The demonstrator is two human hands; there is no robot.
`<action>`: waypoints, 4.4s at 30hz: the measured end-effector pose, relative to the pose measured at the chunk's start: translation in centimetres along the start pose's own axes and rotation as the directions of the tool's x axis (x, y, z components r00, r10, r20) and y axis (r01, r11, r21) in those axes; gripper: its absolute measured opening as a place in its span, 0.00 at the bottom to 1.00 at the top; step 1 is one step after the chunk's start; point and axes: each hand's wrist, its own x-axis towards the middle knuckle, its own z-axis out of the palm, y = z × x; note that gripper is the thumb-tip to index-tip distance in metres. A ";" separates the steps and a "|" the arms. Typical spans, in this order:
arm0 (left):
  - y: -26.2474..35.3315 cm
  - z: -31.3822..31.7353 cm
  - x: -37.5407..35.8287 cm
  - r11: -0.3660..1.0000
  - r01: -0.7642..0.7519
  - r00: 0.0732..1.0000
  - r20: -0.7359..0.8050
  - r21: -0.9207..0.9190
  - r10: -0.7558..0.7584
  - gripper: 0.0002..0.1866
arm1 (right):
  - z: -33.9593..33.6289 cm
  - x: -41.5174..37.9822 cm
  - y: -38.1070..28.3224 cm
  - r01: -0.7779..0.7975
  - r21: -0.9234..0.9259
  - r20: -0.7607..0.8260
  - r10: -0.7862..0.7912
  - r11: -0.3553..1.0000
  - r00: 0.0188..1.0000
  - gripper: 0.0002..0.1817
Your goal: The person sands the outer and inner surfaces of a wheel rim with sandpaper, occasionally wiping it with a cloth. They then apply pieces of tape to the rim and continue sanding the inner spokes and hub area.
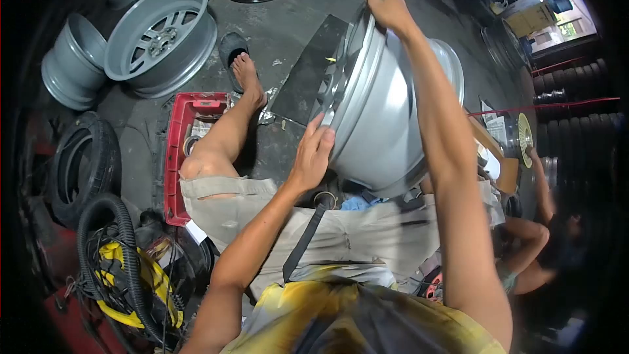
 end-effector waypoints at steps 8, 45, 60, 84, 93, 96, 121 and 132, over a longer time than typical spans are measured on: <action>-2.6 0.0 0.0 0.992 0.129 0.991 0.041 0.007 -0.129 0.47 | 3.9 -21.7 -3.7 0.544 -0.219 -0.174 -0.581 0.810 0.795 0.21; -3.0 -0.4 2.7 0.927 0.359 0.898 0.229 0.112 -0.375 0.32 | -1.2 -2.6 1.2 0.410 -0.139 -0.139 -0.427 0.902 0.893 0.18; -6.0 -0.1 0.8 0.913 0.405 0.876 0.268 0.045 -0.401 0.31 | 0.6 6.2 5.0 -0.041 0.190 -0.028 0.047 0.981 0.998 0.34; -5.2 0.7 1.8 0.942 0.318 0.926 0.177 0.110 -0.334 0.23 | -1.4 -9.2 -0.2 0.047 -0.119 -0.161 -0.066 0.992 0.985 0.22; -7.4 0.8 0.5 0.937 0.298 0.929 0.169 0.183 -0.328 0.20 | -3.5 -28.0 7.1 0.274 -0.685 0.053 -0.329 0.675 0.943 0.38; -7.8 0.9 0.0 0.947 0.285 0.934 0.178 0.148 -0.309 0.17 | -7.5 -19.5 7.0 0.289 -0.539 -0.044 -0.369 0.791 0.928 0.30; 7.8 2.8 1.9 0.998 0.051 0.994 0.100 -0.036 -0.048 0.21 | -10.4 -15.6 7.4 -0.143 -0.380 -0.047 0.136 0.914 0.990 0.27; 7.3 3.0 8.6 0.982 0.135 0.991 0.007 0.131 -0.137 0.40 | -4.7 -8.7 5.7 0.185 -0.271 -0.043 -0.204 0.945 0.978 0.23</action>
